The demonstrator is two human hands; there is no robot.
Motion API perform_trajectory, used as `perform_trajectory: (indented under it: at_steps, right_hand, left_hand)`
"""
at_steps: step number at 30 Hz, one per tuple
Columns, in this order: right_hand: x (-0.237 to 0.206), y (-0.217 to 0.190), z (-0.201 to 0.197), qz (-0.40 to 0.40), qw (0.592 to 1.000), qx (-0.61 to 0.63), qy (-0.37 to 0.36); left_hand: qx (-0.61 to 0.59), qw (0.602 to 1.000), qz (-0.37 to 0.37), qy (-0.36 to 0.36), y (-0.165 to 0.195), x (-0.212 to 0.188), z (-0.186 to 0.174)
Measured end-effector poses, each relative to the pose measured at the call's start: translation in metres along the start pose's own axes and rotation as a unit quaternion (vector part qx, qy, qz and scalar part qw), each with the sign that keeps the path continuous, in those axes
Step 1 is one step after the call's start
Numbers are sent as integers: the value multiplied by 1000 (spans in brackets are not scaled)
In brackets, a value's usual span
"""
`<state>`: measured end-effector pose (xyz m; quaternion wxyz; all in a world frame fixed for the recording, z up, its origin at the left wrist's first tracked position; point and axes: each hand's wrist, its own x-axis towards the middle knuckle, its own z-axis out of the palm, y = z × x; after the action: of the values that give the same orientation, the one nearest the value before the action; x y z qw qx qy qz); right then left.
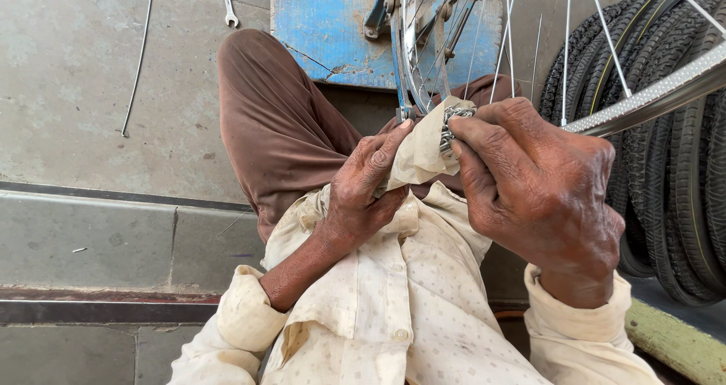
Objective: The person sits on the floor and repairs a bicycle wheel mounted on a truing stand. They insert spokes, attach nipples, and tighten them by hand, occasionally rotating the wheel to access different sections.
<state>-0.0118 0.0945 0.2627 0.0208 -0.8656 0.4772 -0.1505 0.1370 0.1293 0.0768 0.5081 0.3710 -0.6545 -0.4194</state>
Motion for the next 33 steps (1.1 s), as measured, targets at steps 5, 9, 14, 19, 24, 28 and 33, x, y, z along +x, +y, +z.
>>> perform_trajectory:
  at_steps: [5,9,14,19,24,28,33]
  right_hand:
    - [2,9,-1,-60,998,-31,-14]
    - [-1,16,-4,-112,990,-78,-26]
    - [-7,23,2,-150,975,-162,-32]
    - [-10,46,-9,-127,977,-172,24]
    - [-16,55,-17,9,981,4,192]
    - [-9,52,11,41,918,283,276]
    - [-13,31,45,176,853,440,219]
  left_hand:
    - [-12,1000,-7,-15,-2,0,3]
    - [-13,1000,19,-8,-2,1,5]
    - [-18,1000,13,-22,-3,2,6]
    - [-31,999,20,-21,-7,3,5]
    - [-45,998,34,-12,-5,6,4]
    - [-60,998,11,-2,0,11,3]
    - [-71,997,19,6,1,13,-2]
